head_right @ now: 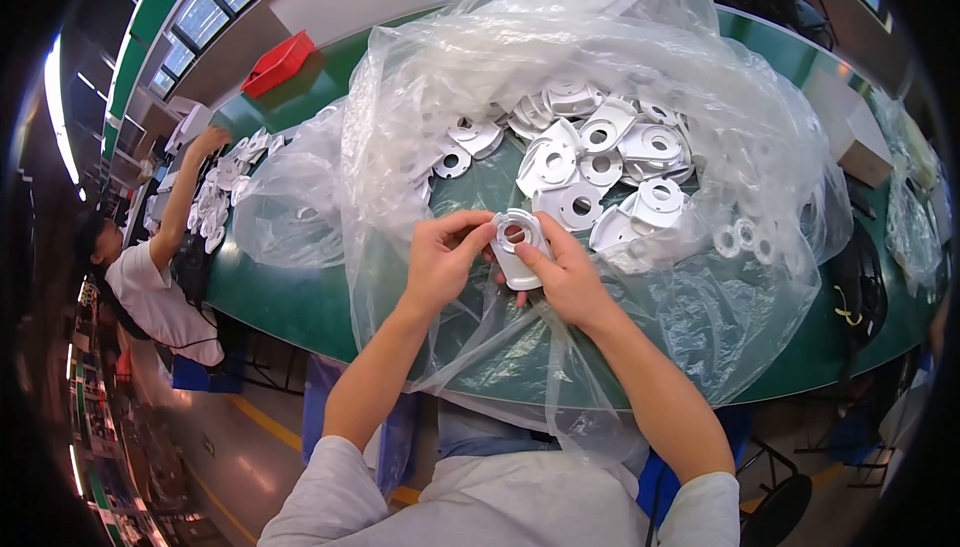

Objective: Assembling small metal bearings into plastic housings on a production line.

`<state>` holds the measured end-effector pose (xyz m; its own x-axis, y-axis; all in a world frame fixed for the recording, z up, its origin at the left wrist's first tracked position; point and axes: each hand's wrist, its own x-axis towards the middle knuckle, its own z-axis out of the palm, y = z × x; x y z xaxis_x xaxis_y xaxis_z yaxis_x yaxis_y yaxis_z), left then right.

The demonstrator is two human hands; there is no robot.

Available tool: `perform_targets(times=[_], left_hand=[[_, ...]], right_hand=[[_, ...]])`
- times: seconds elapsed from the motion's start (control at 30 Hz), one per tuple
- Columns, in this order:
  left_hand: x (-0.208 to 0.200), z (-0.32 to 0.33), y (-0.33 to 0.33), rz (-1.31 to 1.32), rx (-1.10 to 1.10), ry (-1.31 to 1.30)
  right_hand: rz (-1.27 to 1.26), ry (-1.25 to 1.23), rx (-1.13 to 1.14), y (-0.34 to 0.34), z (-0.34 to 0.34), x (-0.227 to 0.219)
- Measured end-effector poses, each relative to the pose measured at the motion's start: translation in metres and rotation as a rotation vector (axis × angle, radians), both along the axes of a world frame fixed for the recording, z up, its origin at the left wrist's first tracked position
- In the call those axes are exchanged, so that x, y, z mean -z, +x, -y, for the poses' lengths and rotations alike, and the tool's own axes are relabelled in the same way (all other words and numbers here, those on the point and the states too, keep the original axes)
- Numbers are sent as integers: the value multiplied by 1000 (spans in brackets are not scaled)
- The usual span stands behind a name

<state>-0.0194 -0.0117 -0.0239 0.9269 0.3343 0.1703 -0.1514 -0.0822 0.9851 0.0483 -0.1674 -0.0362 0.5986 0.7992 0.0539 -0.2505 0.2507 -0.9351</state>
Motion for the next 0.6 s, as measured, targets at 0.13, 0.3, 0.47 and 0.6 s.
perform_targets(times=[0.13, 0.3, 0.47, 0.6], left_hand=[[2, 4, -2, 8, -19, 81], [-10, 8, 3, 180, -3, 253], [-10, -1, -1, 226, 64, 411], [-12, -4, -2, 220, 93, 452]], right_hand=[[33, -34, 67, -1, 1, 0], [215, -97, 168, 1, 1, 3], [198, -105, 142, -4, 0, -5], [367, -142, 172, 0, 1, 3]])
